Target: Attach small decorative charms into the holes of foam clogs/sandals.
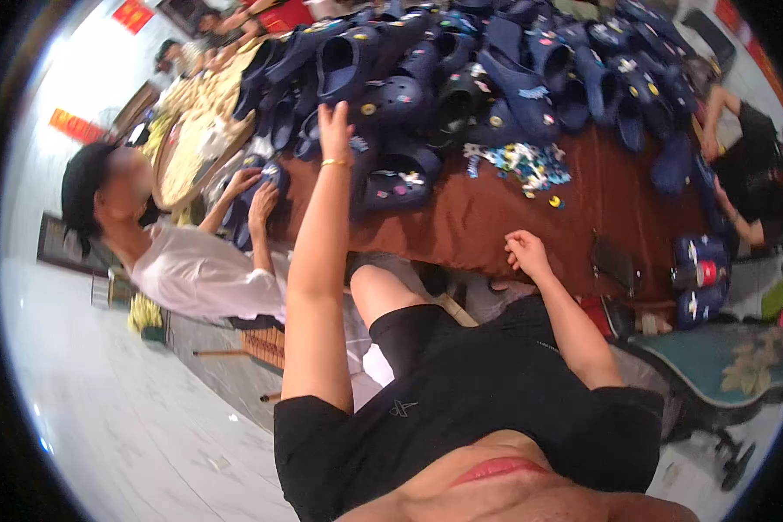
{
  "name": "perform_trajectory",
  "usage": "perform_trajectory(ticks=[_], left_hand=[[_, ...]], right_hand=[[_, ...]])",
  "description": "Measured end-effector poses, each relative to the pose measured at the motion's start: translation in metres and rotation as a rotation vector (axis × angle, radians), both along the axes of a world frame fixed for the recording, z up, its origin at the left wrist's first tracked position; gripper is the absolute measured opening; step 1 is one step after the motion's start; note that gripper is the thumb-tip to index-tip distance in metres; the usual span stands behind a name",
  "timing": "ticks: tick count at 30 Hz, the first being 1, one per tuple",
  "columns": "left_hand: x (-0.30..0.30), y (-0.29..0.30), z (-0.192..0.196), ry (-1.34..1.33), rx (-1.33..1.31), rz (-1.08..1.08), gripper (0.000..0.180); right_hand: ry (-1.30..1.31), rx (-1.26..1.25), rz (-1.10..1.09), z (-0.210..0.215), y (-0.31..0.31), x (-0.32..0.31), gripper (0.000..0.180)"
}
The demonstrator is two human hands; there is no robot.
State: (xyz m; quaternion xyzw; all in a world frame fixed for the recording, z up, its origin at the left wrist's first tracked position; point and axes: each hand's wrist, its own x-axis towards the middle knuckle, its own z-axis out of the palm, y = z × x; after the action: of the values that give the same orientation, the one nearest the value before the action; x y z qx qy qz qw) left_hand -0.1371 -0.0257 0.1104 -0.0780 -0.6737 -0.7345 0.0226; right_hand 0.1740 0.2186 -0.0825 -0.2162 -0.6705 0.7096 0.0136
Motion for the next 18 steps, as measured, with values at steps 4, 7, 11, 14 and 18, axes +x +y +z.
perform_trajectory(ticks=[4,7,11,14,18], left_hand=[[0.015,0.002,-0.019,0.295,-0.033,0.188,0.053],[0.062,0.020,-0.040,0.554,-0.406,0.192,0.041],[0.134,0.043,-0.103,0.642,-0.598,-0.048,0.035],[0.180,0.055,-0.164,0.602,-0.689,-0.173,0.035],[0.207,0.057,-0.192,0.541,-0.882,-0.125,0.035]], right_hand=[[0.007,0.033,0.020,0.010,-0.003,-0.001,0.018],[-0.004,0.010,0.001,0.008,0.003,0.002,0.018],[-0.053,-0.209,-0.045,0.018,0.008,-0.001,0.018],[-0.043,-0.347,-0.156,0.015,0.036,-0.008,0.017],[0.053,-0.392,-0.371,0.027,0.095,-0.031,0.013]])
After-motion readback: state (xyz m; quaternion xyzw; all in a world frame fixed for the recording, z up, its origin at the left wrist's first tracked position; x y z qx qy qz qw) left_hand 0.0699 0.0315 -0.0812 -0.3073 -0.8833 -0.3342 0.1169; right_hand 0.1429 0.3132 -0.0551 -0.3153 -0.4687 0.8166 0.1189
